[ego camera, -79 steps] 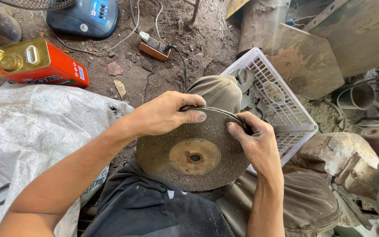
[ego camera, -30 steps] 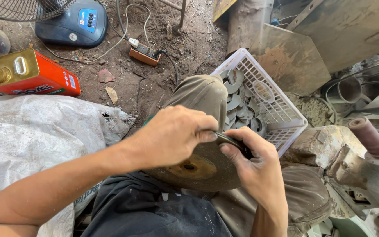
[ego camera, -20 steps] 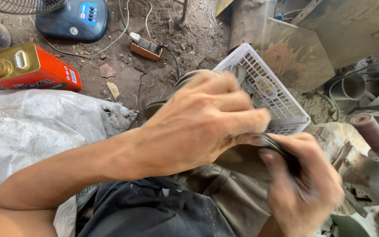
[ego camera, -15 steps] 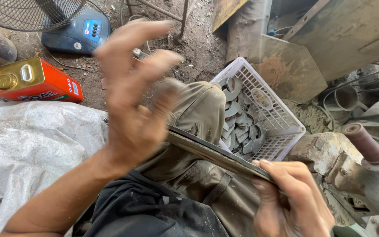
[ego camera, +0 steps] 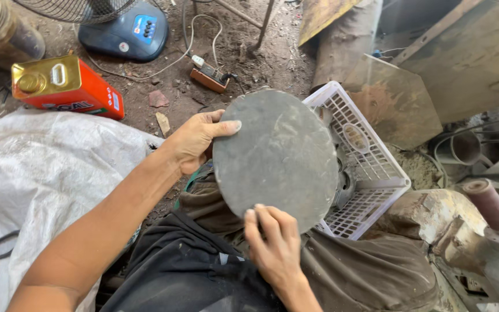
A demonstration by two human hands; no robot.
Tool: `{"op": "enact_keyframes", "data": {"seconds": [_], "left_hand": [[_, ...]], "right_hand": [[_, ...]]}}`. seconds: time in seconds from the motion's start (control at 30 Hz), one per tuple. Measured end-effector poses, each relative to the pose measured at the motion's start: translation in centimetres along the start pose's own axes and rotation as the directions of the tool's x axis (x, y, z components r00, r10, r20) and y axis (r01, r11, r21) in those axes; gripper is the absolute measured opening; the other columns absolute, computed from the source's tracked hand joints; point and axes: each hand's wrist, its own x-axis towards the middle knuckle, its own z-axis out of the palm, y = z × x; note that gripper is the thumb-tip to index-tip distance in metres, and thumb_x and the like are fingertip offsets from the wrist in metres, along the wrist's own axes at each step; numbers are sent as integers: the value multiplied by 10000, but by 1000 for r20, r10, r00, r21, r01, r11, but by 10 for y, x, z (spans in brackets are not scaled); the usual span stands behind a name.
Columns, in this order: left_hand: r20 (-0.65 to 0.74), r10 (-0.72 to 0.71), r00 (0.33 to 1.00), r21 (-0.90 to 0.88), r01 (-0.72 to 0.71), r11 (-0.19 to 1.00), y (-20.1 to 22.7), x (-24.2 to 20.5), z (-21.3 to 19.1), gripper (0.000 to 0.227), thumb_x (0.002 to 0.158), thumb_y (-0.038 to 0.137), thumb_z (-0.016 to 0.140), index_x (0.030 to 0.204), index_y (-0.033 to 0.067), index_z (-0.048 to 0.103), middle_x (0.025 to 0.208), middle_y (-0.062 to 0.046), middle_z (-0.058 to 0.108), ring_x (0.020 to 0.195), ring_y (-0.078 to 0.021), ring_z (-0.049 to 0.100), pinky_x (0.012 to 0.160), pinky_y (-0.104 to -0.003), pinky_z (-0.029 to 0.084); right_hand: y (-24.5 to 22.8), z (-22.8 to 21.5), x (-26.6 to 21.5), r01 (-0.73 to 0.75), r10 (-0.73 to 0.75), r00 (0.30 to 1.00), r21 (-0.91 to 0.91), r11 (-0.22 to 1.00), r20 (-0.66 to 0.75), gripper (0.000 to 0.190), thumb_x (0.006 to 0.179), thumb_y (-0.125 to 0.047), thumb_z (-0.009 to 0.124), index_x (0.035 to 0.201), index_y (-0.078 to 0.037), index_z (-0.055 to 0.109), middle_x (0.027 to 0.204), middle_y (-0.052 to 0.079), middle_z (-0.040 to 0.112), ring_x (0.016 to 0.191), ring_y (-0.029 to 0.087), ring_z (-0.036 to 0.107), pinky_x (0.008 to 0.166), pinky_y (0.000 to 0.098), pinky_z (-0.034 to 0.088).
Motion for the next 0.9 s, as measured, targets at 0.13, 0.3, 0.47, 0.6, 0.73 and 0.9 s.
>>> {"op": "enact_keyframes", "data": {"seconds": [0.13, 0.3, 0.47, 0.6, 0.73, 0.9], "left_hand": [[-11, 16, 1000, 26, -16, 1000, -14, 8, -28, 373, 914, 100, 696, 1264, -4, 621, 1078, -91, 744, 906, -168, 722, 826, -331, 624], [124, -44, 991, 178, 21, 984, -11, 0, -39, 347, 968, 120, 681, 1264, -56, 639, 1082, -105, 745, 922, -161, 710, 861, -304, 594], [43, -75, 996, 445, 48, 894, -1, -10, -19, 346, 902, 83, 710, 1224, -18, 634, 1047, -104, 747, 891, -148, 695, 795, -308, 580], [-90, -1, 996, 553, 51, 831, -9, -19, -6, 359, 865, 46, 721, 1217, 13, 658, 999, -96, 772, 858, -142, 710, 759, -291, 578], [-110, 1, 994, 522, 57, 851, -15, -16, -5, 305, 875, 37, 707, 1174, -14, 667, 986, -99, 769, 829, -146, 715, 746, -294, 594], [-102, -68, 992, 567, 114, 816, -4, -14, -2, 286, 881, 51, 717, 1154, -14, 661, 956, -99, 762, 813, -164, 711, 747, -315, 596]], "right_hand": [[8, 16, -7, -223, 206, 971, 147, 964, 123, 587, 776, -125, 842, 1298, -45, 586, 1353, 166, 530, 1289, 373, 495, 1071, 487, 443], [86, 9, 26, -475, 472, 880, -104, 874, -55, 963, 724, -235, 923, 1480, 29, 388, 1488, 268, 350, 1343, 470, 378, 1107, 538, 346], [134, 9, 56, -774, 686, 630, 230, 590, 364, 789, 787, -216, 863, 1445, -55, 460, 1273, 182, 512, 1133, 313, 583, 958, 449, 526], [132, 9, 55, -897, 734, 442, 245, 367, 516, 767, 769, -188, 844, 1385, -70, 402, 1079, 191, 574, 935, 314, 607, 776, 430, 568], [126, 19, 44, -890, 762, 447, 150, 430, 469, 645, 773, -212, 862, 1227, -14, 448, 1027, 202, 681, 930, 271, 685, 848, 403, 545], [114, 19, 38, -851, 770, 520, 143, 506, 369, 613, 756, -191, 894, 1178, 21, 504, 958, 179, 693, 889, 232, 677, 845, 394, 534]]}}
